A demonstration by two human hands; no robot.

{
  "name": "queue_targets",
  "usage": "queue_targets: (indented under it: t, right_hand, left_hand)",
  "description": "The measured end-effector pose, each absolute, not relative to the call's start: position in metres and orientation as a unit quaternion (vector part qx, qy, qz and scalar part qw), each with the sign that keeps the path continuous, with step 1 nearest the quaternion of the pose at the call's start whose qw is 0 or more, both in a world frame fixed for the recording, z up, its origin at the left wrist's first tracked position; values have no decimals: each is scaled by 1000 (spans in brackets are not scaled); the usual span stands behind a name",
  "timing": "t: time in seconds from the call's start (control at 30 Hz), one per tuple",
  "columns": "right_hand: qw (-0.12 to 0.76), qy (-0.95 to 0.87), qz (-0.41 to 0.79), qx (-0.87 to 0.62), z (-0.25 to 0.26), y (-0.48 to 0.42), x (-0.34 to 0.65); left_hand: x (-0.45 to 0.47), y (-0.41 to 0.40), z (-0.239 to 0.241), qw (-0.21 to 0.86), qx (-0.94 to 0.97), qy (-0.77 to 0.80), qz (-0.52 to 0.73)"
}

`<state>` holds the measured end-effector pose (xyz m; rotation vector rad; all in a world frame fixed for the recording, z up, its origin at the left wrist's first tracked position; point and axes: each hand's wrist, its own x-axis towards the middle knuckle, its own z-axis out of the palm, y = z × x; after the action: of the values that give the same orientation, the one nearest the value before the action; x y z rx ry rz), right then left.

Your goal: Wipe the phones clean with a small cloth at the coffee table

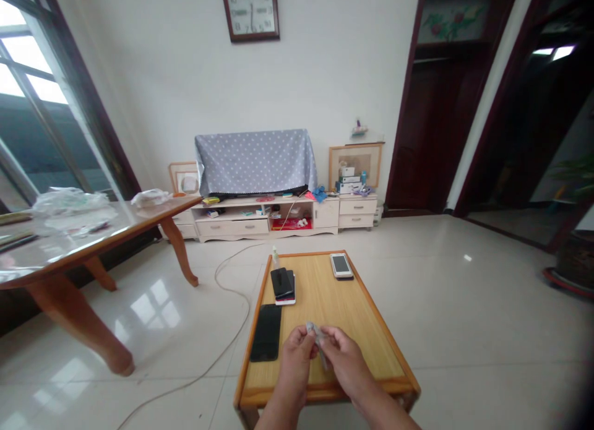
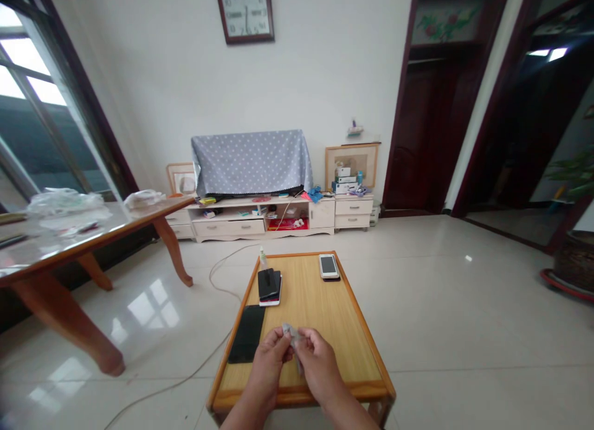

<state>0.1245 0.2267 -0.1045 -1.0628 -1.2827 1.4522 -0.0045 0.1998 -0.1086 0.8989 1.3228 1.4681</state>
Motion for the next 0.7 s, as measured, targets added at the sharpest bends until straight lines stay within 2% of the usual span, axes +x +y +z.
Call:
queue_targets:
  t: [0.2,0.33,0.5,0.7]
  right_hand:
    - [457,-451,615,-459,-116,240,122]
    - [463,-403,623,-484,-122,257,129]
    - [468,-376,627,-496,-126,276,133]
    - [456,-384,635,-492,-137,291,131]
  left_hand:
    - [2,219,-106,411,445,592,532]
    - [-13,252,-106,287,473,685,473]
    - [-47,308,-103,99,420,817,382]
    - [-76,356,-112,36,392,877,277]
